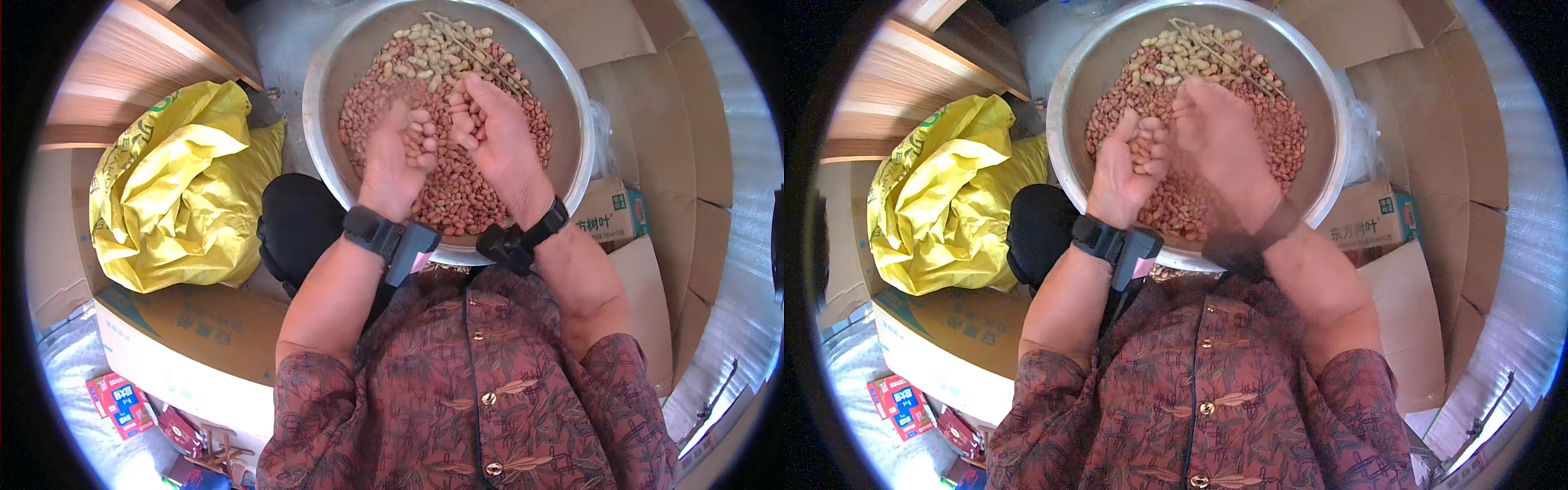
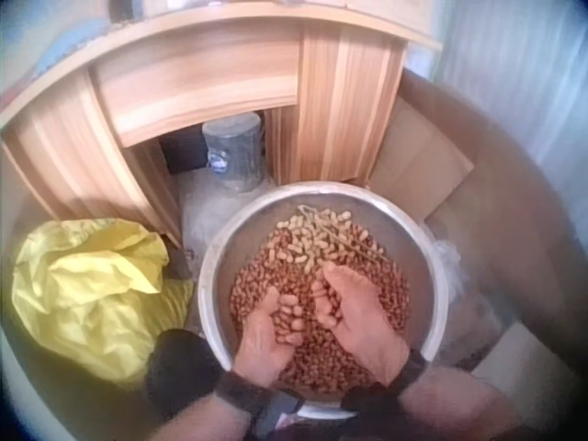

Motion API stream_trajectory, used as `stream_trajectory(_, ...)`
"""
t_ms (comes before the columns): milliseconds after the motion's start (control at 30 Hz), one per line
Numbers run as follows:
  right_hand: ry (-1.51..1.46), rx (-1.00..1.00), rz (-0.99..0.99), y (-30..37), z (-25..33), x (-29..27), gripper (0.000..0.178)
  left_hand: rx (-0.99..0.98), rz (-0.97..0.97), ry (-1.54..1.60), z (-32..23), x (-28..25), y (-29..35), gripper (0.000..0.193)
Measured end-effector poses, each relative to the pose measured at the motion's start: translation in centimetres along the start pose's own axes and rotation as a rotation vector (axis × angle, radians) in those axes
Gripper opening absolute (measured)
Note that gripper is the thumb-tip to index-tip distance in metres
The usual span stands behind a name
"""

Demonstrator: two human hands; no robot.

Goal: The recorder is sorting through a large bowl of peanuts, picking out shells or debris.

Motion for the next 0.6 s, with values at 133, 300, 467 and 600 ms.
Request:
stream_trajectory(133,0.05,-0.123,-0.221,1.4,0.6,2.4,0.022,-0.01,0.043,0.107,2.0,0.8,-0.4,0.033)
stream_trajectory(300,0.058,-0.216,-0.27,1.0,-0.4,2.7,0.022,0.162,0.041,-0.042,3.1,0.3,-1.3,0.038)
stream_trajectory(467,0.165,-0.344,-0.219,1.2,-1.3,3.5,0.025,0.056,0.199,0.34,3.2,-0.5,-1.6,0.032)
stream_trajectory(600,0.31,-0.422,-0.194,1.1,-2.1,3.0,0.024,0.086,-0.025,0.348,2.8,1.6,-0.9,0.033)
Point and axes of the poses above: each hand's wrist, its own y-axis away from the middle knuckle, its own x-axis out of the palm, z = x × y, the point moved 3 cm from there along -y, towards the middle knuckle, and after that the axes turned 2 degrees about z, right-handed, at the moved point
